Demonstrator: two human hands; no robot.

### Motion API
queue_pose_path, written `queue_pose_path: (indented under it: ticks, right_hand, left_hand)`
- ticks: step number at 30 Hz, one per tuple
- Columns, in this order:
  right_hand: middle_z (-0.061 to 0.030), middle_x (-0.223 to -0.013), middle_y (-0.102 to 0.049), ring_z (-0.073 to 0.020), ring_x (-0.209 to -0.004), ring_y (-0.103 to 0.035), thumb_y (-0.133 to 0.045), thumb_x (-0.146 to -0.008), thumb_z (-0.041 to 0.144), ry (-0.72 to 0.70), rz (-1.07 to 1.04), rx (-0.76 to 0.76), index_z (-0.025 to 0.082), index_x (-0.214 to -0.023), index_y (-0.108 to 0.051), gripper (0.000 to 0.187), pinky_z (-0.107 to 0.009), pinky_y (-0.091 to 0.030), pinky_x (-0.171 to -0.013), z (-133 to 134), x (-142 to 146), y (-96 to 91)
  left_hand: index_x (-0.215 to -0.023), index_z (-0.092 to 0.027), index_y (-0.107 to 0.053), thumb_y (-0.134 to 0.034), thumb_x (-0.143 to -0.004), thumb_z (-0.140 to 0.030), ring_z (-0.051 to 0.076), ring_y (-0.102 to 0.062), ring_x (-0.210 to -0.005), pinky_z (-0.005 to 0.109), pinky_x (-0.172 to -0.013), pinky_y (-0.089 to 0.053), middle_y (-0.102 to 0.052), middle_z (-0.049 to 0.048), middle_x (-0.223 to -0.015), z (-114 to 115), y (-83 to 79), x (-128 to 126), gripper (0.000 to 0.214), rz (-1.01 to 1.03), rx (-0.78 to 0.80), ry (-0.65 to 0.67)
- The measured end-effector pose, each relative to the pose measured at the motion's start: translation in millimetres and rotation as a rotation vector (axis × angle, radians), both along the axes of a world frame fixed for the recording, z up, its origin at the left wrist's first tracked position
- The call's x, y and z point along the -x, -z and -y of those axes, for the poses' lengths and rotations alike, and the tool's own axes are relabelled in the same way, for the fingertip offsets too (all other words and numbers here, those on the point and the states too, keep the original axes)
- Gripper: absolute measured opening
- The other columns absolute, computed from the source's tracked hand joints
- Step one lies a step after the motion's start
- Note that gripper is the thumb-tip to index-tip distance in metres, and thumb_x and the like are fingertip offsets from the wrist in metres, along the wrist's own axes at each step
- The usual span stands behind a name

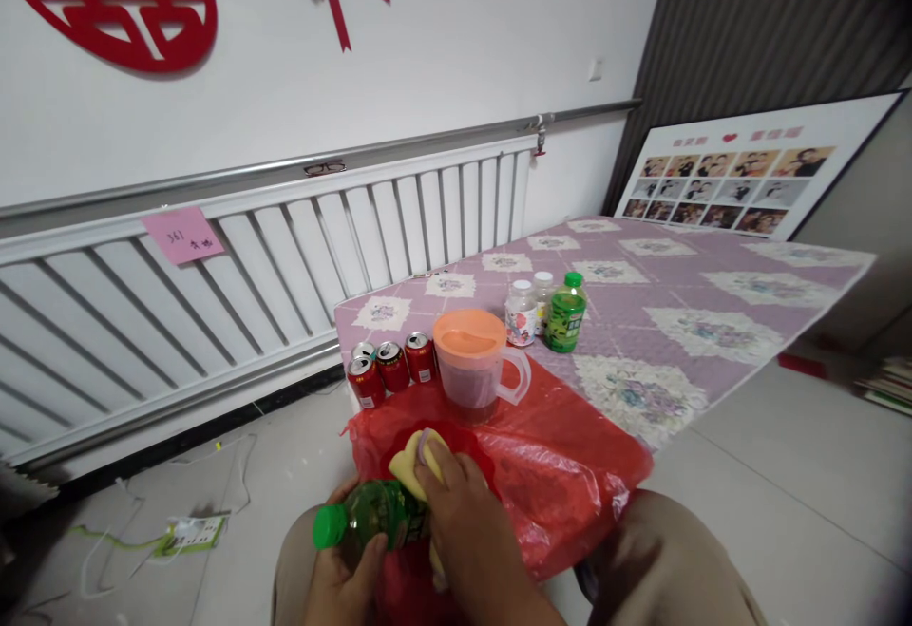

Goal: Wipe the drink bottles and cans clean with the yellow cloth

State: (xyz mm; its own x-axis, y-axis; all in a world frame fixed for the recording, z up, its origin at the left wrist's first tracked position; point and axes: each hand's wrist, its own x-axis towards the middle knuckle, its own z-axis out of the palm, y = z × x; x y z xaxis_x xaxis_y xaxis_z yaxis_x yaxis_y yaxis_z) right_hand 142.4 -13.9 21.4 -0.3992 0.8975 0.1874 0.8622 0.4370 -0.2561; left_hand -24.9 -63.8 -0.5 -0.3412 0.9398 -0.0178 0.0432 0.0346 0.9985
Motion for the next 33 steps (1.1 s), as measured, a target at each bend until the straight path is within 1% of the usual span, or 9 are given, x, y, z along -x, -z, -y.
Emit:
queue_pose_path:
  ticks: [3,6,11,14,20,22,25,29,33]
  right_hand:
    - [-0.0064,-0.158,-0.049,-0.0303,-0.128,-0.059,-0.061,-0.086,0.004,-0.148,-0.139,-0.192,0.029,-0.138,-0.062,0.058,-0.045,-0.052,-0.106,11,9,-5.0]
    - [-0.0068,-0.158,-0.05,-0.0292,-0.129,-0.058,-0.061,-0.088,0.006,-0.184,-0.186,-0.258,0.028,-0.137,-0.062,0.054,-0.043,-0.05,-0.108,14,13,-3.8]
    - [-0.0084,-0.152,-0.056,-0.0299,-0.119,-0.065,-0.068,-0.079,0.001,0.026,-0.045,-0.076,0.028,-0.135,-0.064,0.062,-0.043,-0.058,-0.094,-6,-4,14.5]
    - [-0.0097,-0.149,-0.059,-0.0292,-0.114,-0.068,-0.061,-0.079,-0.004,0.111,0.032,0.023,0.027,-0.135,-0.064,0.065,-0.041,-0.061,-0.087,-17,-18,21.8]
    - [-0.0079,-0.154,-0.055,-0.0287,-0.125,-0.063,-0.05,-0.087,-0.003,0.135,-0.009,0.037,0.026,-0.14,-0.061,0.062,-0.042,-0.058,-0.097,-22,-26,13.6]
    - [-0.0088,-0.155,-0.053,-0.028,-0.131,-0.059,-0.052,-0.086,-0.003,0.097,-0.05,-0.025,0.024,-0.142,-0.06,0.063,-0.042,-0.055,-0.103,-20,-25,8.5]
    - [-0.011,-0.154,-0.053,-0.026,-0.136,-0.054,-0.053,-0.086,-0.002,-0.044,-0.155,-0.198,0.021,-0.14,-0.06,0.059,-0.042,-0.05,-0.109,-9,-18,-0.5]
    - [-0.0072,-0.153,-0.055,-0.0273,-0.128,-0.058,-0.059,-0.093,0.011,-0.212,-0.269,-0.407,0.029,-0.135,-0.064,0.046,-0.044,-0.052,-0.105,9,-5,-12.4]
    - [-0.0035,-0.153,-0.055,-0.0297,-0.122,-0.06,-0.064,-0.092,0.015,-0.191,-0.247,-0.365,0.031,-0.121,-0.071,0.034,-0.045,-0.056,-0.099,10,3,-15.7]
  left_hand:
    - [-0.132,-0.02,-0.061,-0.079,-0.076,-0.042,0.033,-0.073,-0.113,0.043,-0.101,-0.057,-0.081,0.0106,-0.111,0,-0.3,1,0.062,0.011,0.056,0.063]
    - [-0.13,-0.019,-0.063,-0.077,-0.078,-0.039,0.032,-0.074,-0.11,0.041,-0.099,-0.057,-0.082,0.0101,-0.102,0,-0.6,2,0.057,-0.019,0.1,0.076]
    - [-0.134,-0.02,-0.059,-0.08,-0.073,-0.045,0.03,-0.077,-0.099,0.043,-0.096,-0.058,-0.082,0.0081,-0.1,2,0.8,2,0.07,0.066,0.058,0.016]
    - [-0.134,-0.02,-0.06,-0.079,-0.073,-0.044,0.03,-0.076,-0.101,0.04,-0.095,-0.059,-0.081,0.0075,-0.101,3,0.9,3,0.068,0.038,0.074,0.017]
    - [-0.134,-0.02,-0.056,-0.079,-0.072,-0.033,0.029,-0.073,-0.109,0.037,-0.096,-0.059,-0.073,0.0107,-0.122,-1,8.1,8,0.067,-0.103,-0.038,0.015]
    - [-0.132,-0.02,-0.055,-0.08,-0.072,-0.03,0.03,-0.071,-0.114,0.038,-0.099,-0.058,-0.07,0.0128,-0.129,-3,8.8,9,0.066,-0.13,-0.074,0.046]
    - [-0.134,-0.02,-0.048,-0.081,-0.073,-0.03,0.03,-0.067,-0.122,0.037,-0.104,-0.055,-0.066,0.0152,-0.135,-4,5.2,6,0.07,-0.145,-0.08,0.083]
    - [-0.136,-0.023,-0.042,-0.08,-0.074,-0.038,0.031,-0.068,-0.121,0.038,-0.098,-0.058,-0.066,0.0138,-0.136,-4,-2.1,-3,0.074,-0.083,-0.079,0.016]
    - [-0.133,-0.023,-0.047,-0.081,-0.073,-0.037,0.033,-0.07,-0.117,0.043,-0.099,-0.059,-0.07,0.0143,-0.131,-7,-3.7,-4,0.07,-0.122,-0.112,0.092]
